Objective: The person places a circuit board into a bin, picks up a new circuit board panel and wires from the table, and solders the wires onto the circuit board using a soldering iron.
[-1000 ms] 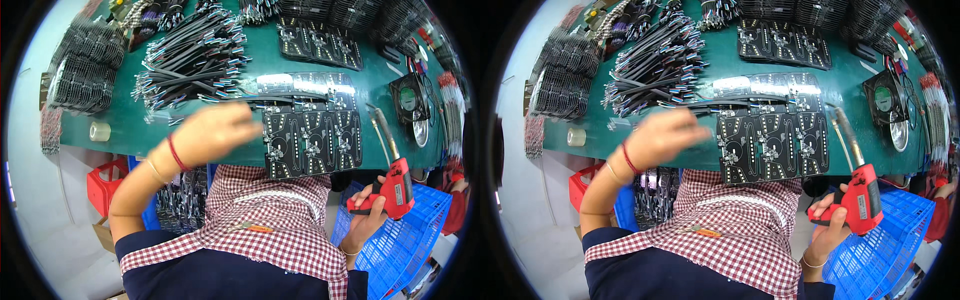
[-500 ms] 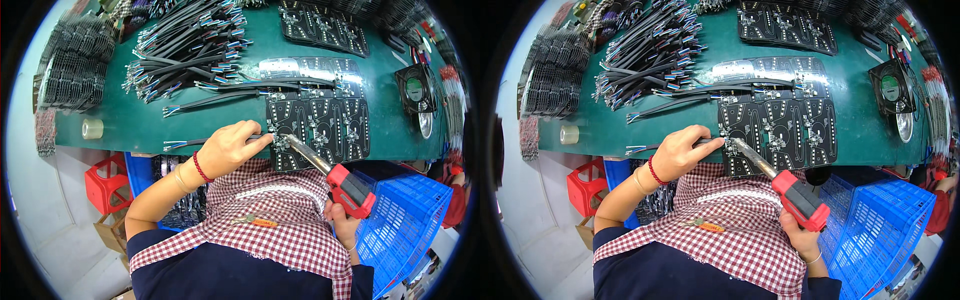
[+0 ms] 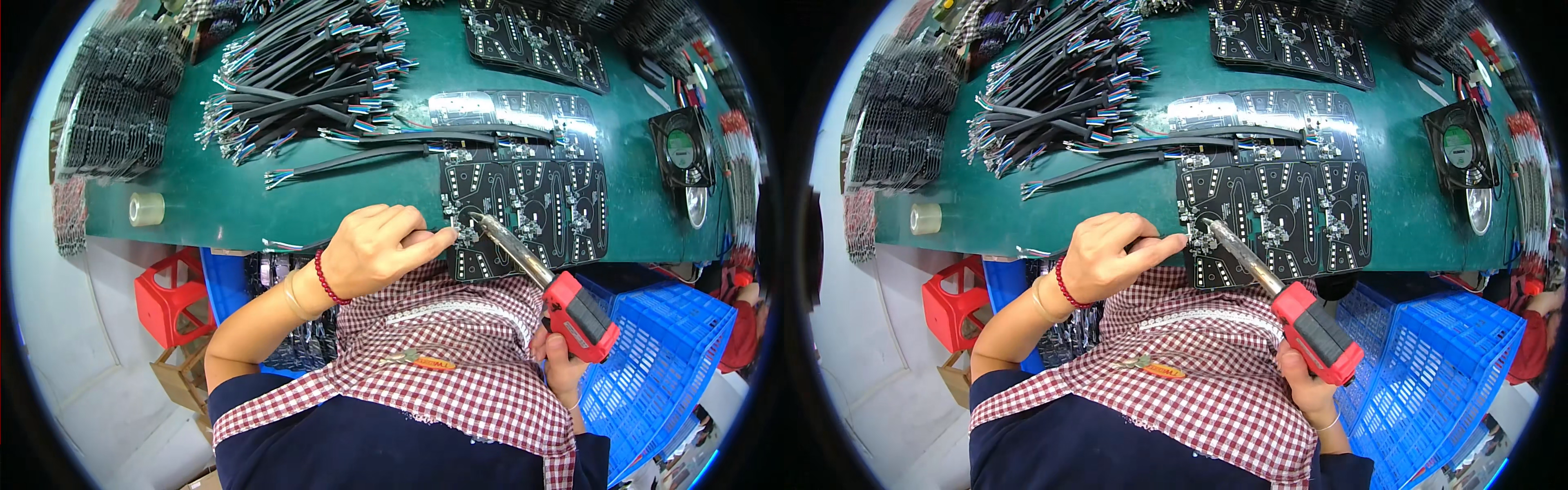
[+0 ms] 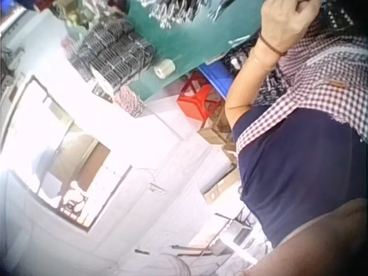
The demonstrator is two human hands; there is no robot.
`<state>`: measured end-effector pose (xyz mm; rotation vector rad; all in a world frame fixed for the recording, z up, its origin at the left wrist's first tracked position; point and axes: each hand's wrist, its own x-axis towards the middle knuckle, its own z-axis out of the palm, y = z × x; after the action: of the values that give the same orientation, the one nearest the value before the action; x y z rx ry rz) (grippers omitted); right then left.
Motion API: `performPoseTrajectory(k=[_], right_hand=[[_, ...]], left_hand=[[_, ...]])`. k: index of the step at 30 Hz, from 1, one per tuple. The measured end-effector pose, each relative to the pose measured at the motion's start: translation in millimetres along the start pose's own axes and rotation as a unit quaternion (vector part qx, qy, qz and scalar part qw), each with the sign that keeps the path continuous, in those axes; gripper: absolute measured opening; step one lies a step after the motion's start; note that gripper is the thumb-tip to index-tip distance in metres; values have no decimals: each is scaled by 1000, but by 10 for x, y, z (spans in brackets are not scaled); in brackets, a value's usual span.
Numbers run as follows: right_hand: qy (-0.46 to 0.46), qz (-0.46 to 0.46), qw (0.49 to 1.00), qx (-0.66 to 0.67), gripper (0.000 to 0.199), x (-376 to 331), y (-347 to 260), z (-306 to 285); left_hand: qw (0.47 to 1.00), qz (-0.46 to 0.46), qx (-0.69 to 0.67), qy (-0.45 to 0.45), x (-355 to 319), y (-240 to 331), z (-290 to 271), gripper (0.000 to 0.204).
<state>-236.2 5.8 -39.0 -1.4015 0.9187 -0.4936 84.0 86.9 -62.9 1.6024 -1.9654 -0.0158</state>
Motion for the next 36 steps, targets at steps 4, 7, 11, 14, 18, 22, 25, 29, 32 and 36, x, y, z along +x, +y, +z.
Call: performPoseTrajectory(k=[4, 7, 11, 14, 18, 22, 25, 29, 32, 36], right_hand=[[-5, -16, 999, -30, 42, 13, -2, 20], [-1, -16, 1000, -16, 43, -4, 7, 19], [1, -15, 1000, -7, 43, -8, 39, 33], [1, -19, 999, -26, 42, -3, 43, 41], [-10, 19, 1000, -17, 12, -1, 62, 24], [-28, 16, 999, -23, 11, -4, 66, 16], [-18, 5, 996, -87, 13, -7, 142, -3], [-39, -16, 990, -138, 15, 14, 187, -46], [-40, -23, 988, -147, 16, 26, 171, -24], [-34, -35, 985, -165, 14, 33, 143, -21]], left_hand=[[1000, -15, 14, -22, 31, -12, 39, 32], [999, -9, 1, -40, 65, -27, 45, 30], [1000, 13, -8, -16, -25, -62, 98, 35], [1000, 7, -29, 5, -35, -67, 119, 38], [999, 3, -34, 4, -36, -69, 135, 38], [999, 0, -37, 4, -17, -66, 140, 37], [999, -4, -39, 6, -19, -61, 148, 35], [999, -3, -40, 4, -20, -72, 154, 34], [999, -3, -43, 4, -16, -73, 158, 33], [999, -7, -48, 6, -10, -71, 158, 32]])
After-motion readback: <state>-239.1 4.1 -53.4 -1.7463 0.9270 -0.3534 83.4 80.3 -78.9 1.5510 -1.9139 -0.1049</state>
